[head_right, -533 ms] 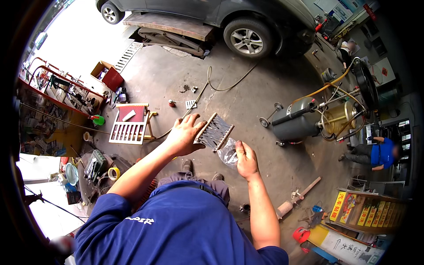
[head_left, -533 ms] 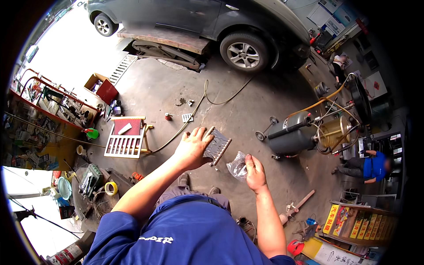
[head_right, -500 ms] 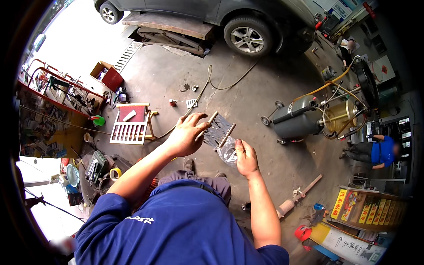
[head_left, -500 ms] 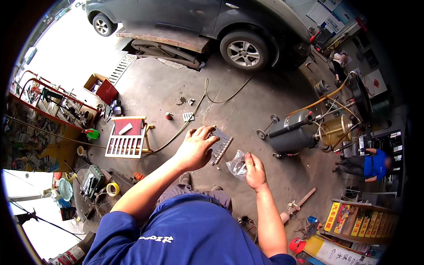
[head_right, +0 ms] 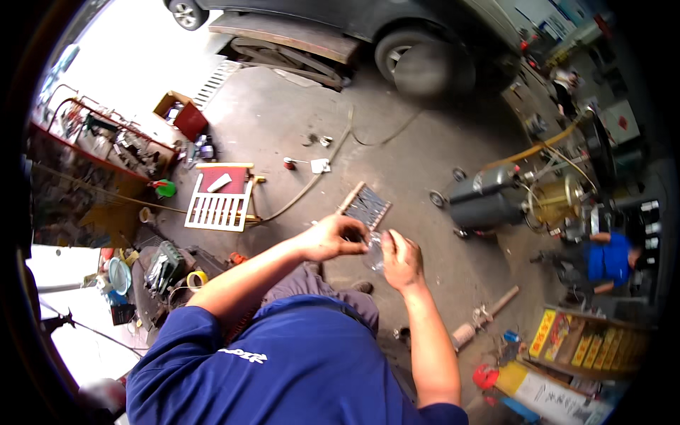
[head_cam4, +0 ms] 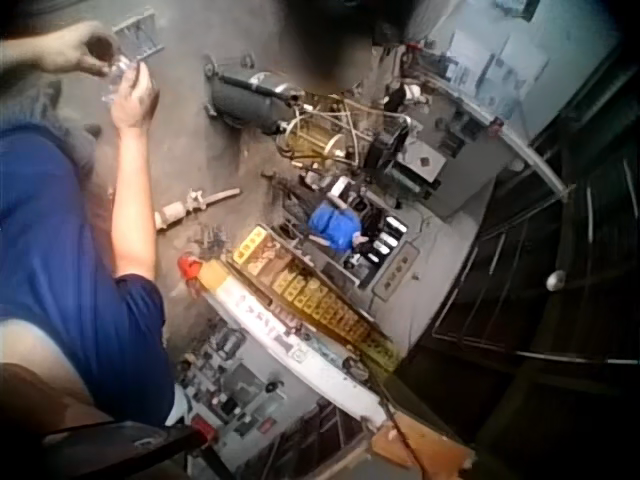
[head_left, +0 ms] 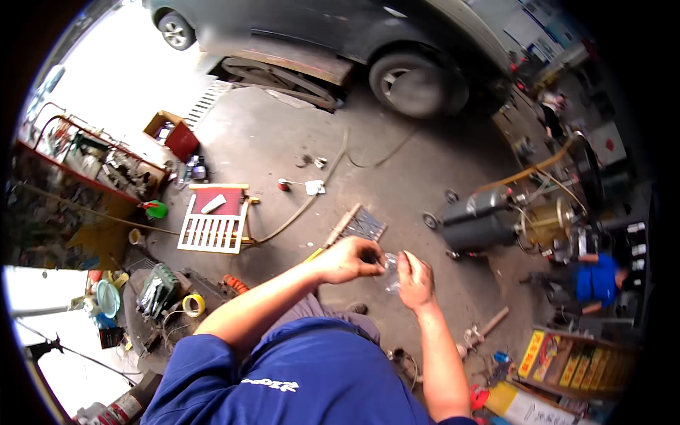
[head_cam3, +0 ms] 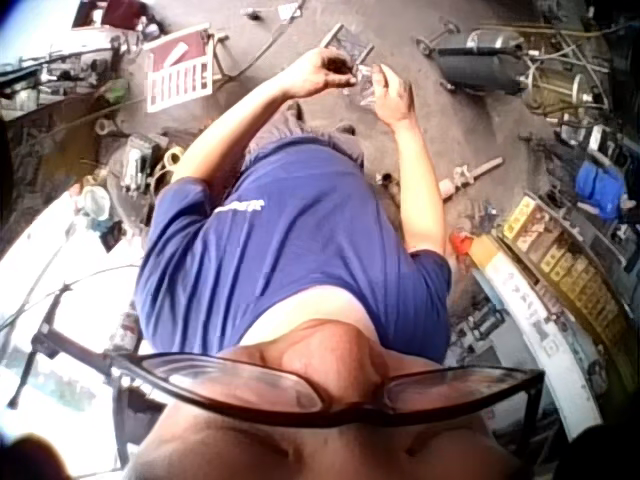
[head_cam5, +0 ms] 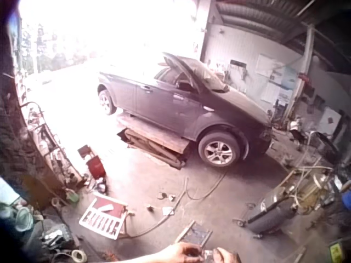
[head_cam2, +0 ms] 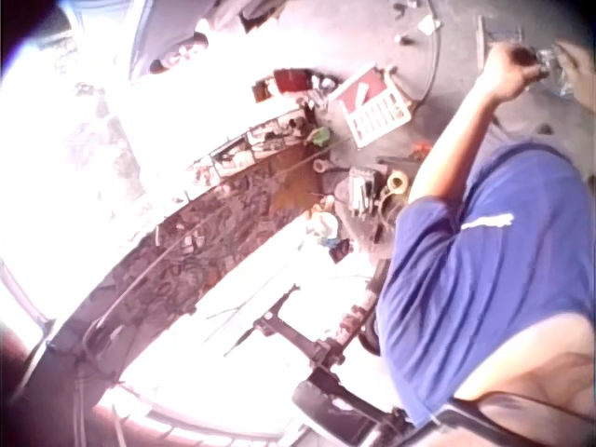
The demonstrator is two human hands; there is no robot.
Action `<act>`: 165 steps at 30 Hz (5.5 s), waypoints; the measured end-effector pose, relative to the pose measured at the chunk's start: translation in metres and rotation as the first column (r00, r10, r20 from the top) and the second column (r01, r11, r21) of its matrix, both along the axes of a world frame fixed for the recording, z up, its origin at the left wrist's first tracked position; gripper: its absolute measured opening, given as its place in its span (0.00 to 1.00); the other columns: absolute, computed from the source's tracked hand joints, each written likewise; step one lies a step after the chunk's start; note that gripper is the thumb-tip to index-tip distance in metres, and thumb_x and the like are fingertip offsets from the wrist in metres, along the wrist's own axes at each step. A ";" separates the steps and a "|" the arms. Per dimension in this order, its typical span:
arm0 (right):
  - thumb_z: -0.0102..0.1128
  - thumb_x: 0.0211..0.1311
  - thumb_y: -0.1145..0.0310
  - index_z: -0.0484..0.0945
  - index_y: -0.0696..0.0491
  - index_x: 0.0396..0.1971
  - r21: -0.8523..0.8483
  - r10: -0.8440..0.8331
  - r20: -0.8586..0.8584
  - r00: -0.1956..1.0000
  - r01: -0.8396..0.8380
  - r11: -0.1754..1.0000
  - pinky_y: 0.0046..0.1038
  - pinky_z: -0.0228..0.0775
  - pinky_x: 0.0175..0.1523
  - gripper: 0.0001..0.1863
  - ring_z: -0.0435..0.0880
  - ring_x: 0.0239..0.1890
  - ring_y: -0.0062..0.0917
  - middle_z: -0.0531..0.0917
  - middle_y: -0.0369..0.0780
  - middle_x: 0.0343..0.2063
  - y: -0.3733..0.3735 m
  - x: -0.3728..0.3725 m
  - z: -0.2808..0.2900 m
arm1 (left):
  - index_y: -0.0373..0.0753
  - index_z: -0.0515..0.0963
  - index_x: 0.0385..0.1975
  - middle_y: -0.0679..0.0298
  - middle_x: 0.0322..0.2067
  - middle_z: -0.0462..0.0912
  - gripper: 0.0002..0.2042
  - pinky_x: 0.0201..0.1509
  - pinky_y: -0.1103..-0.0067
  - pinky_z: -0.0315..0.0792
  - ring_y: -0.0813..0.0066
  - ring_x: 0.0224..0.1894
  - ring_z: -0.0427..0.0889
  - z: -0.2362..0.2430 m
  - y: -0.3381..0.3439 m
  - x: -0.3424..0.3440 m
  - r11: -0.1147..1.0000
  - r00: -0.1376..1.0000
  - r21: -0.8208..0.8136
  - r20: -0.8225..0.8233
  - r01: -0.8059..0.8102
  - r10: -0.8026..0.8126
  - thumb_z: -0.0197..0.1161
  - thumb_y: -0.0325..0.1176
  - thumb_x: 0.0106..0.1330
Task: The person works on the front suspension of a car, using pliers to manipulate a component near the brake assembly. They walk through the garage to retrieve tools and parts, then return to continue adjusting the suspension linkage.
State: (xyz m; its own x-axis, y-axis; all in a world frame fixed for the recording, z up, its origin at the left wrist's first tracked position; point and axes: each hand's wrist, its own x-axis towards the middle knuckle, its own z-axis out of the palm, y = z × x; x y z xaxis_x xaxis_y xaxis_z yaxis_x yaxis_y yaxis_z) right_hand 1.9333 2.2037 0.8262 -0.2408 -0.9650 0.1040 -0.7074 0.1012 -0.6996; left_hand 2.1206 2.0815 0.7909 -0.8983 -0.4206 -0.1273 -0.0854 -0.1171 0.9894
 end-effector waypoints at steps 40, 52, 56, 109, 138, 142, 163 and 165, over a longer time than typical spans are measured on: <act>0.63 0.73 0.67 0.80 0.61 0.49 0.309 -0.037 0.698 0.715 -0.254 0.916 0.23 0.79 0.45 0.14 0.83 0.38 0.18 0.85 0.37 0.39 -0.031 0.071 -0.012 | 0.31 0.80 0.38 0.65 0.27 0.83 0.06 0.35 0.78 0.75 0.81 0.29 0.79 -0.036 -0.005 0.076 0.912 0.912 0.111 0.174 -0.394 0.372 0.62 0.28 0.73; 0.63 0.68 0.74 0.81 0.61 0.41 0.357 0.126 0.479 0.869 -0.324 0.876 0.25 0.75 0.35 0.07 0.81 0.28 0.18 0.85 0.38 0.28 -0.087 0.101 -0.041 | 0.32 0.76 0.38 0.63 0.28 0.81 0.05 0.38 0.76 0.76 0.80 0.31 0.78 -0.032 -0.018 0.125 0.867 0.844 -0.105 0.197 -0.487 0.498 0.62 0.25 0.67; 0.61 0.67 0.77 0.83 0.61 0.44 0.269 0.232 0.330 0.915 -0.326 0.906 0.29 0.75 0.34 0.09 0.85 0.27 0.24 0.88 0.45 0.28 -0.127 0.101 -0.036 | 0.37 0.74 0.45 0.68 0.33 0.80 0.10 0.36 0.81 0.72 0.84 0.32 0.74 -0.040 -0.044 0.121 0.869 0.889 0.186 0.103 -0.458 0.446 0.66 0.26 0.67; 0.62 0.72 0.69 0.77 0.61 0.50 -0.084 0.156 0.988 -0.003 -0.853 0.514 0.40 0.73 0.65 0.13 0.84 0.54 0.36 0.85 0.47 0.47 -1.126 0.382 -0.015 | 0.36 0.83 0.45 0.69 0.40 0.84 0.11 0.51 0.80 0.73 0.82 0.44 0.79 -0.032 -0.924 0.394 0.210 0.220 0.409 -0.023 -0.888 0.975 0.64 0.38 0.75; 0.60 0.75 0.72 0.80 0.60 0.46 -0.080 0.505 0.767 -0.396 -0.840 -0.537 0.23 0.73 0.54 0.07 0.81 0.45 0.18 0.85 0.36 0.40 -1.480 0.769 -0.044 | 0.36 0.83 0.41 0.72 0.36 0.83 0.10 0.49 0.83 0.70 0.87 0.41 0.76 -0.027 -1.141 0.603 -0.746 -0.797 0.320 -0.051 -0.584 0.602 0.65 0.37 0.75; 0.60 0.76 0.69 0.79 0.60 0.45 -0.095 0.448 0.785 -0.427 -0.798 -0.595 0.23 0.72 0.51 0.09 0.80 0.41 0.17 0.85 0.35 0.37 -1.470 0.831 -0.031 | 0.34 0.84 0.41 0.71 0.37 0.85 0.08 0.48 0.83 0.73 0.86 0.40 0.77 -0.019 -1.126 0.639 -0.855 -0.890 0.249 -0.147 -0.455 0.431 0.65 0.33 0.75; 0.48 0.82 0.64 0.73 0.58 0.42 -0.007 0.057 0.936 -0.347 -0.179 -0.984 0.34 0.77 0.54 0.13 0.83 0.39 0.28 0.82 0.40 0.32 -1.436 0.971 -0.033 | 0.39 0.79 0.42 0.71 0.35 0.79 0.07 0.44 0.81 0.70 0.83 0.38 0.76 -0.004 -1.165 0.614 -0.922 -0.981 0.348 -0.027 0.170 -0.192 0.63 0.35 0.76; 0.48 0.82 0.64 0.73 0.58 0.42 0.016 0.053 0.964 -0.259 -0.141 -0.990 0.34 0.77 0.54 0.13 0.84 0.39 0.30 0.82 0.41 0.32 -1.437 0.969 -0.042 | 0.39 0.79 0.42 0.71 0.37 0.79 0.06 0.45 0.81 0.70 0.84 0.39 0.76 -0.005 -1.174 0.603 -0.912 -0.978 0.368 -0.024 0.183 -0.206 0.62 0.35 0.77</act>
